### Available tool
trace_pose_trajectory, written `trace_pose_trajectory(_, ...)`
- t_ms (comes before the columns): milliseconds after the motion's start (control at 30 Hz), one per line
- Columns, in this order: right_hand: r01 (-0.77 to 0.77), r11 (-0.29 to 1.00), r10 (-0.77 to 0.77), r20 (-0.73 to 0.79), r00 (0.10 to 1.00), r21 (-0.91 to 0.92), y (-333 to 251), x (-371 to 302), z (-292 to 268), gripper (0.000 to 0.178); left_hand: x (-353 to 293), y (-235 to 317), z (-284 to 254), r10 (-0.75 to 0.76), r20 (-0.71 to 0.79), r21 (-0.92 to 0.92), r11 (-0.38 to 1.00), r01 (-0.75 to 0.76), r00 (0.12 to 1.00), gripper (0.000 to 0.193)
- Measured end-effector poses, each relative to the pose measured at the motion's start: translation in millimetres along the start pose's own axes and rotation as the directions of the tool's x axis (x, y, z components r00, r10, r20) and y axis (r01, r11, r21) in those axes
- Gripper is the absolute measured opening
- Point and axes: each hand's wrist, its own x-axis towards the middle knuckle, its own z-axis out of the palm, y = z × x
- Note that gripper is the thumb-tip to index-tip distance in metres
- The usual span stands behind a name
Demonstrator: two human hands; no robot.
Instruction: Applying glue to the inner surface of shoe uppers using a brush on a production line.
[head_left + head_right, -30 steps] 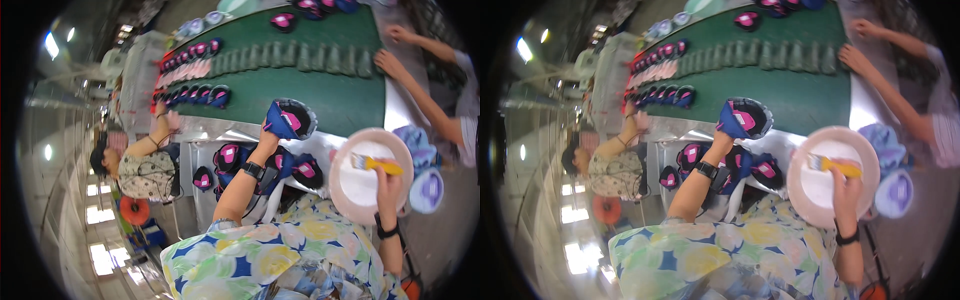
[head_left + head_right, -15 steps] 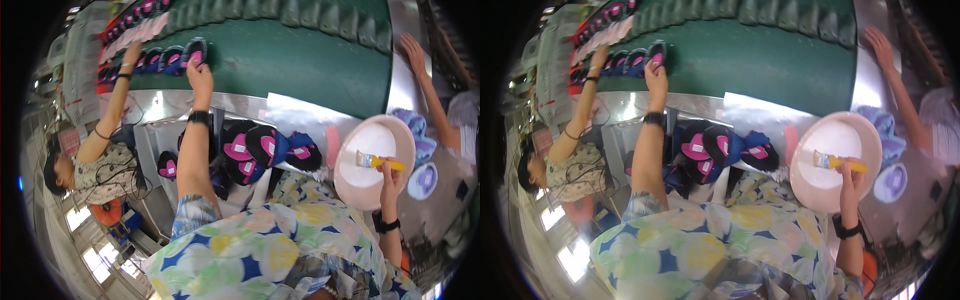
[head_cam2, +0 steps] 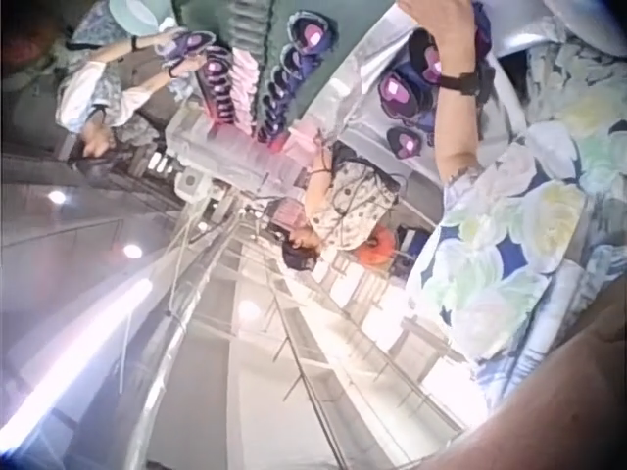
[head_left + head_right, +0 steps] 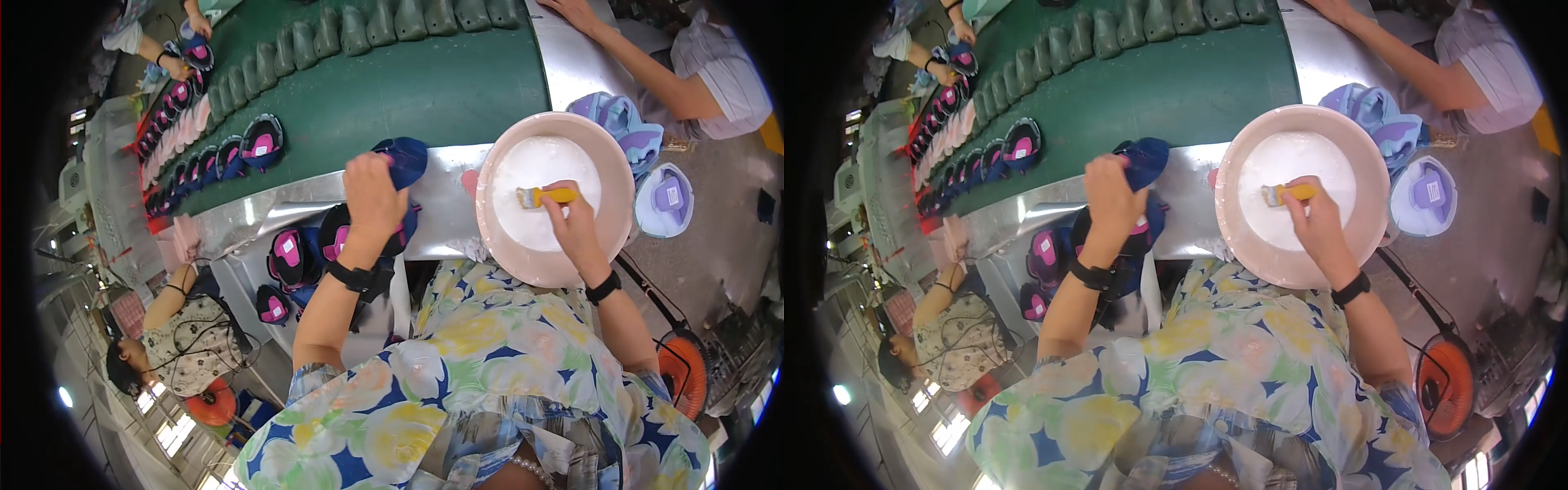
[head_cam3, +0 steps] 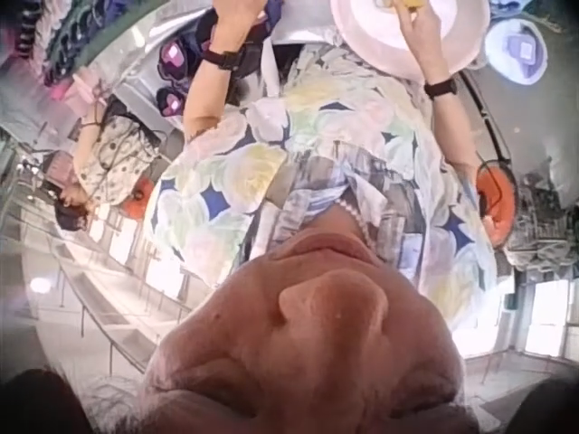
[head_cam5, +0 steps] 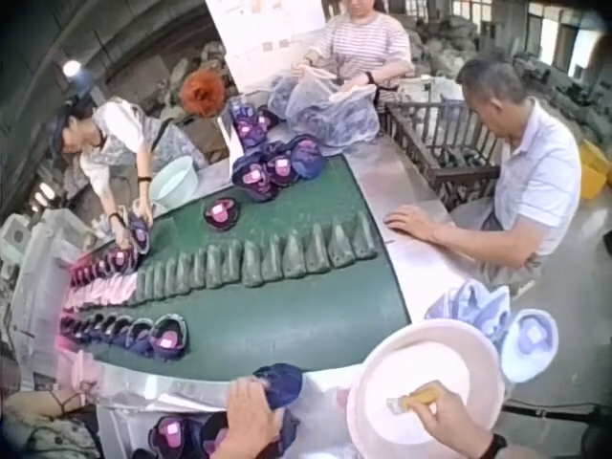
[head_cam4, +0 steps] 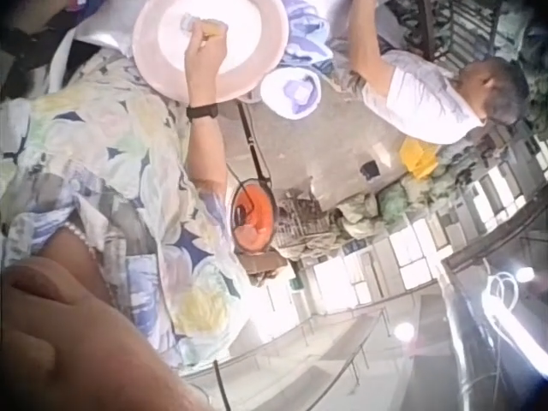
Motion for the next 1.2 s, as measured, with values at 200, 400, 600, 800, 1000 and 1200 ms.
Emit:
trace_pose_trajectory(200,0.082,0.996,-0.08,0.038,0.996,-0.028,4,-4,11,0.014,-17,-21,54,0.049,0.128,-0.267,0.964,-0.013,0.991,0.027)
trace_pose_trajectory(400,0.328,0.931,-0.267,0.314,0.911,-0.16,14,-3,13,0.01,29,-29,42,0.265,0.3,0.109,0.945,-0.309,0.916,0.041)
trace_pose_trajectory(600,0.262,0.947,-0.254,0.066,0.965,-0.188,9,-15,-49,0.008,67,-41,4,-0.039,0.304,-0.391,0.906,0.161,0.952,0.05)
trace_pose_trajectory(800,0.175,0.976,-0.164,-0.088,0.982,0.129,-14,14,-97,0.016,54,47,-60,0.126,0.75,-0.661,0.197,0.724,0.65,0.036)
trace_pose_trajectory(1000,0.269,0.912,-0.252,-0.096,0.963,0.308,-44,31,-104,0.016,26,108,-40,0.186,0.569,-0.821,0.073,0.567,0.801,0.031)
trace_pose_trajectory(1200,0.139,0.97,-0.082,-0.267,0.96,0.199,-36,19,-90,0.031,9,119,-13,0.148,0.224,-0.934,0.315,0.169,0.963,0.033)
